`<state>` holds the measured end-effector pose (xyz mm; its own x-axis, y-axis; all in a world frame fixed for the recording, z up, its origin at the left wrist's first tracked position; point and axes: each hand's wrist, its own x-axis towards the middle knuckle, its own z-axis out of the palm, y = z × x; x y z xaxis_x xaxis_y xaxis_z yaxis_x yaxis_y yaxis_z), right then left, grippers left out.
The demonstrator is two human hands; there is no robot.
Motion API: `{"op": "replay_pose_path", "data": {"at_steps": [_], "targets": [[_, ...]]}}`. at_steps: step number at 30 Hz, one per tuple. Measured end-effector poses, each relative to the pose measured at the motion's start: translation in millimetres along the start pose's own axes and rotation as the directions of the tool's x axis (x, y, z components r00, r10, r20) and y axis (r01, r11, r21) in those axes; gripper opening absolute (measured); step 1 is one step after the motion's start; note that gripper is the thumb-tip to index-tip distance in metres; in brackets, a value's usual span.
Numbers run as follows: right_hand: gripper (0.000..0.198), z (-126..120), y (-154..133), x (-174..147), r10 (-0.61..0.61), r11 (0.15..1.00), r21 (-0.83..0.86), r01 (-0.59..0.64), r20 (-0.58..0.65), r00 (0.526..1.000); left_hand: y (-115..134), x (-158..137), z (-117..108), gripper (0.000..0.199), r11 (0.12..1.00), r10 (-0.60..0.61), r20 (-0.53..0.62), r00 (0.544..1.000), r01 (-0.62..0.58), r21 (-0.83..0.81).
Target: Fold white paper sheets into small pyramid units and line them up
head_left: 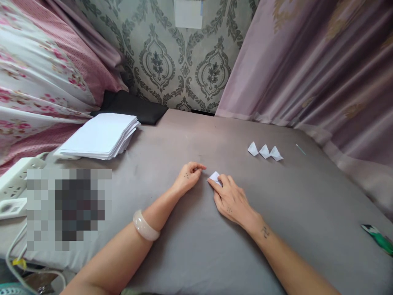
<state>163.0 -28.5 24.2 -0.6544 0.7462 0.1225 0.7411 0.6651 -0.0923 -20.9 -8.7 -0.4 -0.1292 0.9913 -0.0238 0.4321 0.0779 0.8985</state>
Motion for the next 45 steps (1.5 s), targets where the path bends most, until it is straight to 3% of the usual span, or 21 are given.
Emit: {"op": "replay_pose_path", "data": {"at_steps": [4, 8, 12, 18, 21, 24, 33, 39, 42, 45], "targets": [[0.046, 1, 4, -2, -0.002, 0.999, 0.046, 0.003, -0.004, 1.000, 2, -5, 2, 0.028, 0.975, 0.163, 0.086, 0.983, -0.174, 0.139], [0.045, -2, 17, -3, -0.062, 0.977, 0.201, 0.071, -0.052, 0.997, 6, -14, 5, 0.031, 0.869, 0.356, 0.217, 0.909, -0.407, 0.280], [0.045, -4, 26, -5, -0.082, 0.950, 0.293, 0.105, -0.091, 0.992, 7, -20, 4, 0.035, 0.782, 0.413, 0.283, 0.865, -0.497, 0.377], [0.045, 0, 21, -5, -0.081, 0.970, 0.228, 0.088, -0.038, 0.996, 13, -25, 4, 0.033, 0.578, 0.477, 0.394, 0.786, -0.618, 0.533], [0.039, -1, 17, -3, -0.047, 0.985, 0.168, 0.045, 0.008, 0.999, 14, -27, 7, 0.030, 0.521, 0.470, 0.443, 0.764, -0.645, 0.559], [0.036, -4, 17, 0, -0.038, 0.987, 0.156, 0.034, 0.020, 0.999, 14, -29, 11, 0.031, 0.530, 0.439, 0.432, 0.788, -0.615, 0.584], [0.042, -10, 37, 2, -0.171, 0.943, 0.290, 0.164, 0.000, 0.985, 16, -34, 14, 0.032, 0.423, 0.381, 0.478, 0.791, -0.609, 0.671], [0.026, -8, 24, 8, -0.101, 0.991, 0.089, 0.097, 0.042, 0.994, 20, -34, 17, 0.027, 0.467, 0.372, 0.446, 0.814, -0.579, 0.668], [0.021, -4, 21, 13, -0.064, 0.992, 0.106, 0.063, 0.000, 0.998, 16, -31, 19, 0.025, 0.606, 0.419, 0.342, 0.841, -0.540, 0.585], [0.017, 7, 23, 16, 0.030, 0.970, 0.243, -0.005, -0.099, 0.995, 8, -24, 22, 0.021, 0.780, 0.390, 0.192, 0.900, -0.434, 0.451]]}}
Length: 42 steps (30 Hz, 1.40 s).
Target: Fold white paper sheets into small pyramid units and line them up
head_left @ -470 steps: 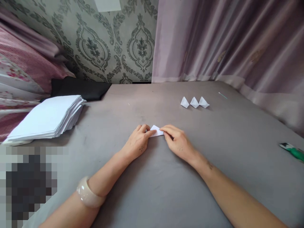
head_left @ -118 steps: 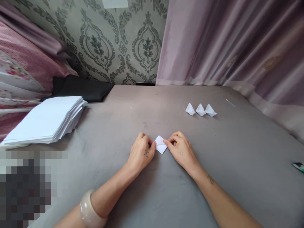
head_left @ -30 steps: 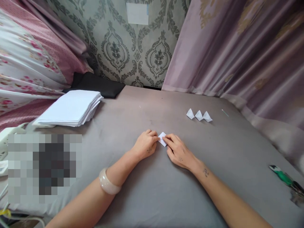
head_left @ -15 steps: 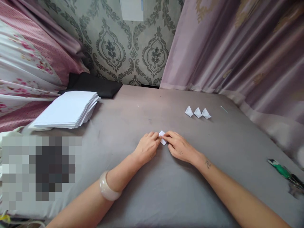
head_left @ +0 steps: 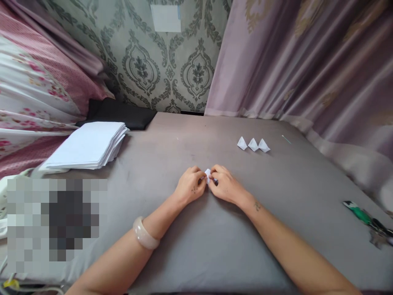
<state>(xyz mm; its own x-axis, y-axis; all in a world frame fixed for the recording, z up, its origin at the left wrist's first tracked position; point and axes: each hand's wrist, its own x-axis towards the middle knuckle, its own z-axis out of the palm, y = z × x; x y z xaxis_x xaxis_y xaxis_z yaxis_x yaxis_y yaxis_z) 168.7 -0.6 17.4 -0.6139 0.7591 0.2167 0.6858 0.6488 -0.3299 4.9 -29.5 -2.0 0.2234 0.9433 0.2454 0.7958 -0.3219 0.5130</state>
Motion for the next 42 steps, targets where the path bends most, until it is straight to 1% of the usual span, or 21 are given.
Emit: {"op": "replay_pose_path", "data": {"at_steps": [3, 5, 6, 8, 10, 12, 14, 16, 18, 20, 22, 24, 26, 29, 32, 34, 35, 37, 39, 41, 42], "targets": [[0.013, 13, 8, 0, 0.087, 0.986, 0.155, -0.065, -0.140, 0.986, -7, 4, 7, 0.016, 0.989, -0.114, -0.062, 0.991, 0.108, -0.103], [0.006, 20, 12, 0, 0.140, 0.964, 0.252, -0.091, -0.181, 0.974, -9, 7, 10, 0.014, 0.979, -0.155, -0.066, 0.986, 0.144, -0.142], [0.008, 22, 14, 0, 0.163, 0.950, 0.296, -0.104, -0.183, 0.970, -10, 9, 10, 0.012, 0.974, -0.169, -0.056, 0.984, 0.158, -0.163], [0.027, 24, 15, -1, 0.189, 0.926, 0.360, -0.115, -0.175, 0.966, -10, 11, 9, 0.009, 0.961, -0.190, -0.031, 0.981, 0.179, -0.211], [0.041, 23, 15, -2, 0.169, 0.921, 0.378, -0.094, -0.171, 0.971, -9, 12, 7, 0.007, 0.940, -0.211, -0.005, 0.977, 0.202, -0.276], [0.046, 19, 13, -3, 0.143, 0.924, 0.376, -0.068, -0.176, 0.974, -7, 12, 5, 0.009, 0.895, -0.230, 0.041, 0.972, 0.228, -0.383], [0.046, 14, 11, -4, 0.154, 0.913, 0.401, -0.072, -0.177, 0.972, -3, 11, 4, 0.013, 0.826, -0.226, 0.060, 0.972, 0.224, -0.518], [0.038, 9, 8, -6, 0.209, 0.868, 0.484, -0.110, -0.156, 0.965, 1, 10, 2, 0.017, 0.727, -0.213, 0.006, 0.977, 0.162, -0.667], [0.025, 4, 4, -6, 0.289, 0.750, 0.640, -0.165, -0.093, 0.953, 5, 11, -1, 0.027, 0.594, -0.250, -0.071, 0.966, 0.095, -0.799], [0.021, 1, 1, -6, 0.357, 0.536, 0.816, -0.216, 0.013, 0.934, 8, 12, -5, 0.040, 0.466, -0.317, -0.083, 0.945, 0.079, -0.881], [0.027, -1, -2, -6, 0.388, 0.291, 0.926, -0.241, 0.117, 0.914, 8, 13, -9, 0.045, 0.392, -0.369, -0.045, 0.928, 0.112, -0.913], [0.033, -2, -3, -6, 0.393, 0.115, 0.961, -0.252, 0.189, 0.900, 8, 12, -12, 0.041, 0.355, -0.369, 0.020, 0.929, 0.160, -0.921], [0.035, -2, -3, -6, 0.393, 0.023, 0.964, -0.264, 0.234, 0.889, 8, 11, -14, 0.033, 0.329, -0.337, 0.083, 0.938, 0.200, -0.923], [0.037, -1, -3, -7, 0.398, -0.017, 0.959, -0.281, 0.265, 0.879, 9, 10, -14, 0.026, 0.319, -0.299, 0.134, 0.945, 0.232, -0.919], [0.040, 0, -3, -6, 0.403, 0.014, 0.948, -0.317, 0.285, 0.870, 9, 10, -14, 0.023, 0.364, -0.286, 0.132, 0.949, 0.235, -0.901], [0.039, 2, -2, -6, 0.406, 0.088, 0.944, -0.317, 0.256, 0.877, 8, 10, -13, 0.022, 0.436, -0.283, 0.106, 0.953, 0.227, -0.871], [0.038, 2, -2, -5, 0.414, 0.153, 0.942, -0.298, 0.213, 0.885, 6, 10, -13, 0.022, 0.494, -0.282, 0.081, 0.956, 0.217, -0.842], [0.033, 4, 2, -4, 0.436, 0.353, 0.909, -0.224, 0.052, 0.898, 4, 10, -13, 0.019, 0.647, -0.256, -0.001, 0.967, 0.170, -0.743], [0.024, 5, 6, -4, 0.413, 0.601, 0.787, -0.139, -0.156, 0.897, 2, 9, -14, 0.016, 0.800, -0.165, -0.099, 0.981, 0.075, -0.595], [0.012, 5, 9, -6, 0.318, 0.792, 0.606, -0.073, -0.308, 0.897, 0, 8, -14, 0.013, 0.908, -0.030, -0.165, 0.986, -0.041, -0.416], [0.007, 5, 10, -7, 0.258, 0.855, 0.517, -0.046, -0.346, 0.902, -1, 8, -14, 0.014, 0.945, 0.039, -0.177, 0.983, -0.094, -0.314]]}}
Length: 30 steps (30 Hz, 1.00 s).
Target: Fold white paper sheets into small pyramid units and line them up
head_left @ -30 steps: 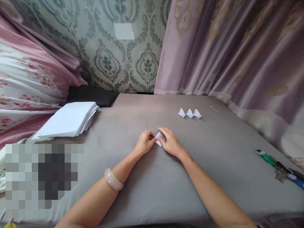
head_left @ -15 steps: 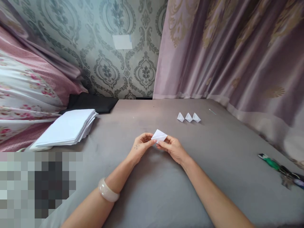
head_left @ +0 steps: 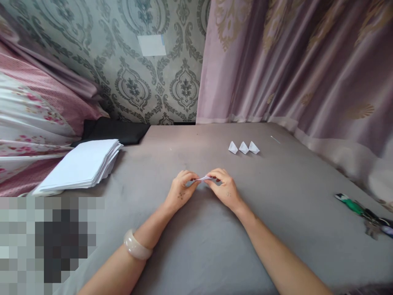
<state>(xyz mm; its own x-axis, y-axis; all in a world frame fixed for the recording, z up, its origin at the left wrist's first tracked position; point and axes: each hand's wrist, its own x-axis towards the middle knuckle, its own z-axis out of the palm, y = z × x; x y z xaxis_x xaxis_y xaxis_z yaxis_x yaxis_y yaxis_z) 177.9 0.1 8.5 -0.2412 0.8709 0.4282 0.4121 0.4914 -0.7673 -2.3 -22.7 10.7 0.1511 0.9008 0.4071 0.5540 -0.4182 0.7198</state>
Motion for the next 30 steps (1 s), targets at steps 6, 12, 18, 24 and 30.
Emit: {"op": "replay_pose_path", "data": {"at_steps": [6, 12, 18, 24, 30], "targets": [[0.024, -4, -8, -6, -0.185, 0.874, -0.418, 0.245, 0.180, 0.966, -2, -2, -1, 0.024, 0.841, 0.202, 0.153, 0.967, -0.252, 0.479], [0.021, -1, -6, -10, -0.127, 0.829, -0.481, 0.286, 0.337, 0.933, -1, -3, 0, 0.026, 0.774, 0.134, 0.324, 0.937, -0.303, 0.556], [0.015, -6, 5, -9, 0.012, 0.964, -0.257, 0.067, 0.295, 0.955, -10, -11, 1, 0.023, 0.947, -0.030, 0.189, 0.982, -0.032, 0.320], [0.018, -5, 14, -4, 0.155, 0.975, -0.191, -0.115, 0.210, 0.965, -7, -3, -1, 0.020, 0.938, -0.330, 0.122, 0.936, 0.310, 0.157], [0.018, 1, 18, -2, 0.187, 0.963, -0.223, -0.149, 0.158, 0.970, -6, 1, -1, 0.019, 0.927, -0.353, 0.100, 0.930, 0.333, 0.174]]}}
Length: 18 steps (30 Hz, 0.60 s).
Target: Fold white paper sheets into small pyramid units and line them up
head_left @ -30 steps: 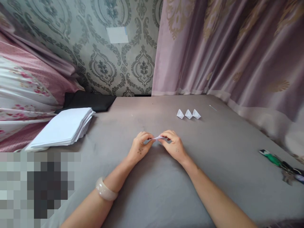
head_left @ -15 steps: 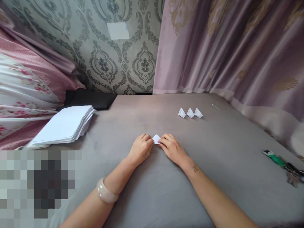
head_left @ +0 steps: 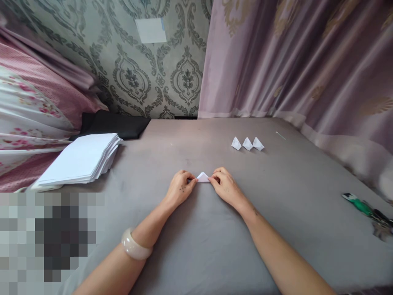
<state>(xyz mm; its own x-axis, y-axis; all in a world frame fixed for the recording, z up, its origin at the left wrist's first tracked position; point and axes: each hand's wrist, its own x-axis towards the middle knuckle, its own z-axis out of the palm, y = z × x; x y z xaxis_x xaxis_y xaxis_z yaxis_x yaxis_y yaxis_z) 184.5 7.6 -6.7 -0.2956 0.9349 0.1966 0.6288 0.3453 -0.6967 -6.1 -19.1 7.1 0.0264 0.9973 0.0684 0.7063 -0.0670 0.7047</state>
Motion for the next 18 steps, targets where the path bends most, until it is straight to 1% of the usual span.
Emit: {"op": "replay_pose_path", "data": {"at_steps": [5, 11, 18], "targets": [[0.017, 1.2, -0.4, 2.3, 0.032, 0.999, -0.015, -0.032, 0.000, 0.999, 1.1, 1.7, 0.6, 0.016, 1.000, -0.022, 0.013, 1.000, 0.022, 0.020], [0.019, 0.9, -0.1, 3.8, 0.011, 0.999, -0.037, -0.011, -0.003, 1.000, 2.7, 2.5, 1.4, 0.016, 0.998, -0.054, -0.009, 0.998, 0.055, 0.012], [0.021, -1.3, -2.9, 5.5, 0.031, 0.998, -0.047, -0.030, 0.021, 0.999, 2.1, 4.4, 2.5, 0.014, 0.998, -0.069, -0.004, 0.998, 0.069, 0.015]]}}
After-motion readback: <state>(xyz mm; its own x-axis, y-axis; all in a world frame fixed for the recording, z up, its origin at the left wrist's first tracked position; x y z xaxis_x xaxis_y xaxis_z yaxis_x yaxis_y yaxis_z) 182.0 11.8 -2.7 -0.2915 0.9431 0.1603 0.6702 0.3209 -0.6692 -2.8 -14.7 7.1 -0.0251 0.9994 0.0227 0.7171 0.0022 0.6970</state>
